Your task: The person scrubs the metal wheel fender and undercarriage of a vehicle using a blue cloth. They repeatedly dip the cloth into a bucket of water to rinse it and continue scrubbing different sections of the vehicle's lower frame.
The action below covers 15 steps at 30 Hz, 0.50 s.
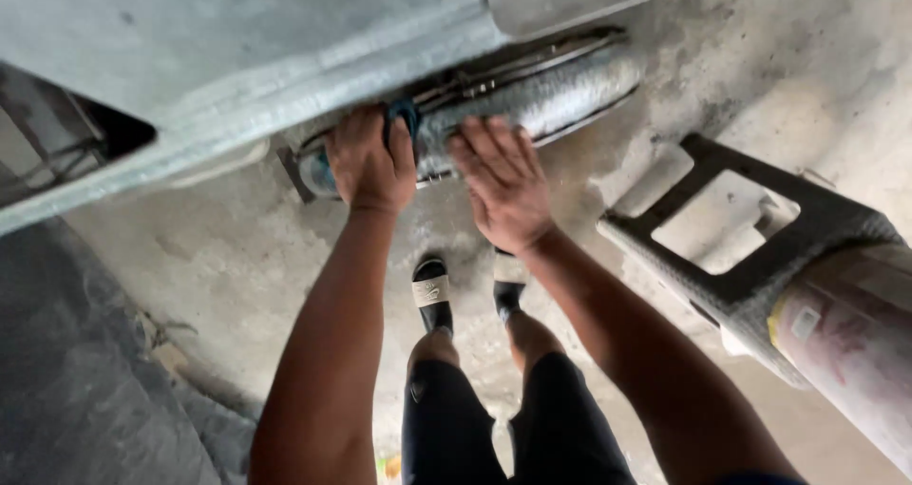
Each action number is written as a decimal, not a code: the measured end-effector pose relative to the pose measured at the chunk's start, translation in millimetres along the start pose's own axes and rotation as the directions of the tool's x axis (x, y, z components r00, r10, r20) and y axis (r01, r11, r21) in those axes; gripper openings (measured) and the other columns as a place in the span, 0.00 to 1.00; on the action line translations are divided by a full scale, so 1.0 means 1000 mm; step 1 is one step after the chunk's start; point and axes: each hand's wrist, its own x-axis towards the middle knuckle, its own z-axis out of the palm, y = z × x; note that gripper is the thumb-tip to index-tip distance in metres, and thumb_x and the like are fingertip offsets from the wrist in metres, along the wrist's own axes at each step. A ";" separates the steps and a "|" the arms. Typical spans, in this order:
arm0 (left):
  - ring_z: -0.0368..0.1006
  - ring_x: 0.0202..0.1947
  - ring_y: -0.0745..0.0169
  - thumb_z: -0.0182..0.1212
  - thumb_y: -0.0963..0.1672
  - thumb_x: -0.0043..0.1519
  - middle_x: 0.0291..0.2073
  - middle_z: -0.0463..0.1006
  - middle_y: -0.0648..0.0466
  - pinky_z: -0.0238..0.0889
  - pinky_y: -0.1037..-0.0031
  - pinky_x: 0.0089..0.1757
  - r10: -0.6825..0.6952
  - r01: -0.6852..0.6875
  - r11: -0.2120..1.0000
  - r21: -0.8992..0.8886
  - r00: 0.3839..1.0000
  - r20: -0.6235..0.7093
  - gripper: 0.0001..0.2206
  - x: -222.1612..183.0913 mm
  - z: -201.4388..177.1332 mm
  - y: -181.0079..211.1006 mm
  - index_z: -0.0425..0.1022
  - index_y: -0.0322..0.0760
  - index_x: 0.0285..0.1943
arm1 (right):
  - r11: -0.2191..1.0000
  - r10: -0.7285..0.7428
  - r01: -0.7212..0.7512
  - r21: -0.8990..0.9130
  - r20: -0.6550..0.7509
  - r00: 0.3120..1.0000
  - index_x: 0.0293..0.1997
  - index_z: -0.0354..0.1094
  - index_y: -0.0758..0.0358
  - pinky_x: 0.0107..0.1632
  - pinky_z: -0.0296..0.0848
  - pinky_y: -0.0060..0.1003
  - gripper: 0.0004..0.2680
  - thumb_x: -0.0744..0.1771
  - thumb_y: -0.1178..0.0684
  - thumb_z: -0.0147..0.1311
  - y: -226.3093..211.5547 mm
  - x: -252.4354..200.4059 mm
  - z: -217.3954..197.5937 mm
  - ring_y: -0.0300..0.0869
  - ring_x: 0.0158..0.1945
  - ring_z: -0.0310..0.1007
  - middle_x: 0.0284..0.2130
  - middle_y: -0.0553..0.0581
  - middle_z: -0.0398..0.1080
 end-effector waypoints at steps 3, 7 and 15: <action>0.69 0.47 0.36 0.54 0.47 0.67 0.42 0.76 0.43 0.59 0.49 0.48 0.024 -0.024 1.000 -0.004 0.999 0.026 0.12 0.003 0.006 -0.002 0.75 0.34 0.42 | 0.888 -0.398 0.435 -0.149 0.225 0.889 0.71 0.65 0.56 0.73 0.50 0.54 0.17 0.71 0.55 0.45 0.042 0.011 -0.014 0.50 0.75 0.52 0.70 0.59 0.61; 0.69 0.47 0.36 0.54 0.48 0.67 0.43 0.76 0.43 0.59 0.50 0.49 0.027 -0.027 1.000 0.010 1.000 0.005 0.12 -0.004 0.005 -0.004 0.75 0.34 0.43 | 0.995 0.007 0.002 -0.095 0.085 0.996 0.66 0.65 0.53 0.79 0.57 0.46 0.12 0.74 0.60 0.45 0.114 0.014 -0.023 0.47 0.80 0.56 0.73 0.56 0.62; 0.70 0.46 0.36 0.55 0.48 0.66 0.43 0.76 0.42 0.59 0.50 0.49 0.032 -0.032 0.999 0.006 0.999 0.021 0.12 -0.005 0.008 -0.006 0.75 0.34 0.42 | 1.000 -0.017 0.016 0.024 0.010 1.000 0.76 0.56 0.62 0.83 0.51 0.48 0.23 0.68 0.64 0.43 0.017 -0.005 -0.009 0.54 0.81 0.49 0.76 0.61 0.53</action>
